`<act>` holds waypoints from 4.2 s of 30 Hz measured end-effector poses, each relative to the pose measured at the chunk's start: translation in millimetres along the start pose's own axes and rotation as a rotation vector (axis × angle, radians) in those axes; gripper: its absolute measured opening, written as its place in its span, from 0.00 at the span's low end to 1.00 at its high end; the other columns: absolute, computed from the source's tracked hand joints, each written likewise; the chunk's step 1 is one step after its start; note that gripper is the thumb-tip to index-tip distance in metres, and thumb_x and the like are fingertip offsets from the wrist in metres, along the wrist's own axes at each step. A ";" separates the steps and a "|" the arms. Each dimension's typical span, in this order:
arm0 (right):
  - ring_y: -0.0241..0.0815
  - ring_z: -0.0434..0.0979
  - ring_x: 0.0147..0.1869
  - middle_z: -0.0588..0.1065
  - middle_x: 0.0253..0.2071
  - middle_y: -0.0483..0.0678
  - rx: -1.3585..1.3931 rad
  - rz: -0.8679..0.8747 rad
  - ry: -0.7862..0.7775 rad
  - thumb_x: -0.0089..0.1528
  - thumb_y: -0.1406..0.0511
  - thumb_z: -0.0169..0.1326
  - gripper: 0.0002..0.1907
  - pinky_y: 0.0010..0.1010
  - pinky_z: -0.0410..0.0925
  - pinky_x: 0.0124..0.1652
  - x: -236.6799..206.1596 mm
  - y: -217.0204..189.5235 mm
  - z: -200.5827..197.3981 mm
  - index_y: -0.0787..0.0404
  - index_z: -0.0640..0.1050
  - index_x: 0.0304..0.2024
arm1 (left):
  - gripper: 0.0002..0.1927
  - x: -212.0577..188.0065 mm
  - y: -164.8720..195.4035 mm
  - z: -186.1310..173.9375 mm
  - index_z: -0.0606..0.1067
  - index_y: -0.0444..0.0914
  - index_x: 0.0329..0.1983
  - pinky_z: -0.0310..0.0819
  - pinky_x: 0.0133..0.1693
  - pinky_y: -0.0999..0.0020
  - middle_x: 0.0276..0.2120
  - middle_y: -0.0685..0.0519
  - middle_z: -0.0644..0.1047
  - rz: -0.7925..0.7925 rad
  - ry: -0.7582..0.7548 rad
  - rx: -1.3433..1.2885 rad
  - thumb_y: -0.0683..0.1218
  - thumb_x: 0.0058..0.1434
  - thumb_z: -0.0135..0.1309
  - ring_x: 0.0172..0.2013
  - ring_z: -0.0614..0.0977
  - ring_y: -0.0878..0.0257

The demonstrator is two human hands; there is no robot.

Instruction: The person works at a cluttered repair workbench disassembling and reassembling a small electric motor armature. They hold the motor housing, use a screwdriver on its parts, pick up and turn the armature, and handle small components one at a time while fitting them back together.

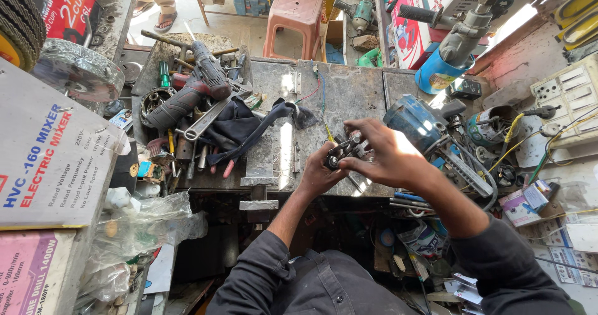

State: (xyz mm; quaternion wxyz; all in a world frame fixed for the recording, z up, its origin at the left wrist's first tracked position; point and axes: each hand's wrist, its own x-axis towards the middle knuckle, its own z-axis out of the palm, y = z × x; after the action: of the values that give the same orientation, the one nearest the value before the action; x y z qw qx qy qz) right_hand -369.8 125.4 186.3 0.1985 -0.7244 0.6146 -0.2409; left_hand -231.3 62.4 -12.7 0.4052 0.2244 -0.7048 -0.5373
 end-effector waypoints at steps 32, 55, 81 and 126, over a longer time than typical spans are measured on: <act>0.54 0.82 0.40 0.78 0.41 0.54 -0.166 -0.124 0.090 0.62 0.65 0.59 0.11 0.39 0.74 0.37 -10.7 -9.2 -3.6 0.63 0.78 0.46 | 0.17 -2.2 6.7 -2.4 0.74 0.41 0.50 0.73 0.40 0.58 0.36 0.53 0.77 0.142 0.014 0.017 0.51 0.63 0.64 0.37 0.81 0.55; 0.54 0.80 0.36 0.76 0.34 0.54 -0.314 -0.182 -0.031 0.59 0.65 0.60 0.10 0.42 0.73 0.36 -2.3 1.3 -12.4 0.66 0.79 0.40 | 0.15 -1.8 7.7 -4.7 0.73 0.40 0.35 0.70 0.34 0.62 0.28 0.55 0.72 0.130 0.025 0.022 0.52 0.59 0.66 0.29 0.75 0.61; 0.52 0.78 0.30 0.75 0.28 0.52 -0.557 -0.089 -0.130 0.60 0.51 0.60 0.19 0.41 0.70 0.30 11.6 0.5 -14.5 0.61 0.77 0.29 | 0.17 -3.5 0.4 -2.3 0.72 0.39 0.37 0.69 0.36 0.62 0.30 0.54 0.72 0.168 0.019 0.084 0.50 0.58 0.68 0.32 0.75 0.59; 0.53 0.79 0.35 0.76 0.33 0.54 -0.373 -0.340 -0.034 0.62 0.60 0.57 0.15 0.40 0.72 0.34 3.5 2.6 -12.0 0.67 0.76 0.42 | 0.16 -1.2 4.4 -8.5 0.74 0.40 0.40 0.71 0.36 0.62 0.30 0.55 0.72 0.098 -0.018 -0.008 0.52 0.59 0.66 0.31 0.76 0.60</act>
State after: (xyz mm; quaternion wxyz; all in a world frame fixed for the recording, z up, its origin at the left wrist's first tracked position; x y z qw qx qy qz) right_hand -378.5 121.6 194.8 0.0284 -0.8454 0.5144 -0.1411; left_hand -223.2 59.8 -8.1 0.4254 0.1831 -0.7164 -0.5218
